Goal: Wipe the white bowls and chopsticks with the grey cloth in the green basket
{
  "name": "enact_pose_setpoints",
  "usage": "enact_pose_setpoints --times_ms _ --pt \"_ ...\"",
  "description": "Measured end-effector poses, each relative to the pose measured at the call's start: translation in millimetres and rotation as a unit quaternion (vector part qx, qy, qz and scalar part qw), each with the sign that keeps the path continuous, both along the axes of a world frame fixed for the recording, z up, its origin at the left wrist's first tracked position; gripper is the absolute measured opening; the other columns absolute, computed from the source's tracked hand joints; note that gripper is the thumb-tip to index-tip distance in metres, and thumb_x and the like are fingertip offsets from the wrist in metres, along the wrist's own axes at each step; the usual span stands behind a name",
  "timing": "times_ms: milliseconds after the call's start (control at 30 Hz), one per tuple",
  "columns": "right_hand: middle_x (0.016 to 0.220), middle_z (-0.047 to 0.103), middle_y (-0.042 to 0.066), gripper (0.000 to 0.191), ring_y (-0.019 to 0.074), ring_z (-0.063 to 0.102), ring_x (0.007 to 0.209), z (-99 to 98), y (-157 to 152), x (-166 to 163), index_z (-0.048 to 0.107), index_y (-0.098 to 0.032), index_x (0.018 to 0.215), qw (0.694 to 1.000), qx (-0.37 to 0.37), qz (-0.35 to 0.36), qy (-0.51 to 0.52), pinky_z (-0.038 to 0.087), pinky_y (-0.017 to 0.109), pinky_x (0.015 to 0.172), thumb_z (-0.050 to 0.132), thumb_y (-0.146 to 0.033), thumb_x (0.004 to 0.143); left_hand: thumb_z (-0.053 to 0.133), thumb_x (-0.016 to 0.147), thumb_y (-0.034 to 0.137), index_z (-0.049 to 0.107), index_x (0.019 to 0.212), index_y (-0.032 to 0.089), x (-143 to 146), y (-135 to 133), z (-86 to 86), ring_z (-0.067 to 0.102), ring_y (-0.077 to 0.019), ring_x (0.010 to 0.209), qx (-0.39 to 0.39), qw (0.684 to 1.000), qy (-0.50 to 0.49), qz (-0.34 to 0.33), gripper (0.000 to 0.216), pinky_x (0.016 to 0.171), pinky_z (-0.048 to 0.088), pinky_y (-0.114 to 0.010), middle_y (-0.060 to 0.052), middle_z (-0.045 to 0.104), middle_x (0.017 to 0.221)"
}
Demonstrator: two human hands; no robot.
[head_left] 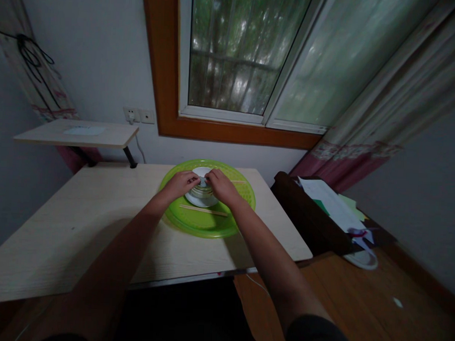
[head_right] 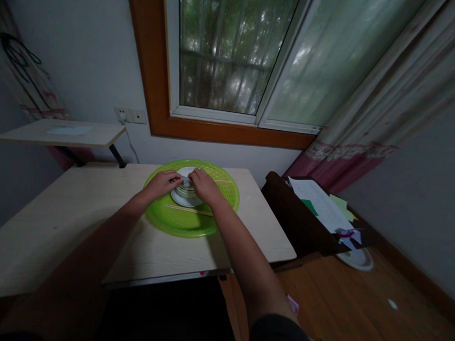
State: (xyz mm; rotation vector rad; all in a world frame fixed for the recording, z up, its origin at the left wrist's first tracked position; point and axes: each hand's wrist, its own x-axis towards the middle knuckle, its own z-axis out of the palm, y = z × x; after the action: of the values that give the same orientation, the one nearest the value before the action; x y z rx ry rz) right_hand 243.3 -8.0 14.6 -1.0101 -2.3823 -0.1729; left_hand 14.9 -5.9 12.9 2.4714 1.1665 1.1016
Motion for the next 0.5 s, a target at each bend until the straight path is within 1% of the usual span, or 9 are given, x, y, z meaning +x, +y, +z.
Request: enact_pose_setpoints --times_ms 133,233,367,500 --pt "0.115 0.067 0.011 0.02 0.0253 0.058 0.109 1.8 -0.6 -2.4 0.068 -0.018 0.121 1.0 -0.01 -0.004 0.0 0.047 0.037 0.098 0.055 -0.022 0.106 0.065 0.095 0.027 0.078 0.095 0.019 -0.4 -0.4 1.5 0.071 -0.0218 0.09 0.005 1.0 -0.006 0.013 0.016 0.089 0.056 -0.034 -0.008 0.079 0.097" --pt "0.117 0.067 0.011 0.023 0.0254 0.058 0.111 3.4 -0.9 -4.4 0.067 -0.017 0.124 1.0 -0.013 -0.008 -0.011 0.047 0.037 0.099 0.056 -0.022 0.106 0.064 0.095 0.027 0.078 0.092 0.02 -1.7 0.0 2.6 0.071 -0.023 0.091 0.015 0.999 -0.018 0.038 0.016 0.089 0.055 -0.036 -0.008 0.079 0.096" --pt "0.12 0.066 0.012 0.025 0.0261 0.056 0.114 4.6 1.6 1.4 0.067 -0.017 0.127 0.999 -0.013 -0.047 -0.024 0.046 0.038 0.101 0.053 -0.02 0.106 0.063 0.094 0.026 0.078 0.09 0.02 -5.8 0.9 4.2 0.07 -0.0239 0.089 0.02 0.992 -0.063 0.108 0.017 0.087 0.055 -0.036 -0.009 0.079 0.095" --pt "0.12 0.065 0.014 0.023 0.0277 0.055 0.113 6.7 4.6 13.0 0.068 -0.015 0.122 0.994 -0.032 -0.107 -0.008 0.046 0.039 0.098 0.052 -0.019 0.106 0.062 0.091 0.026 0.078 0.091 0.02 -12.2 2.1 6.6 0.068 -0.0231 0.085 0.014 0.977 -0.108 0.183 0.016 0.082 0.055 -0.034 -0.008 0.078 0.094"
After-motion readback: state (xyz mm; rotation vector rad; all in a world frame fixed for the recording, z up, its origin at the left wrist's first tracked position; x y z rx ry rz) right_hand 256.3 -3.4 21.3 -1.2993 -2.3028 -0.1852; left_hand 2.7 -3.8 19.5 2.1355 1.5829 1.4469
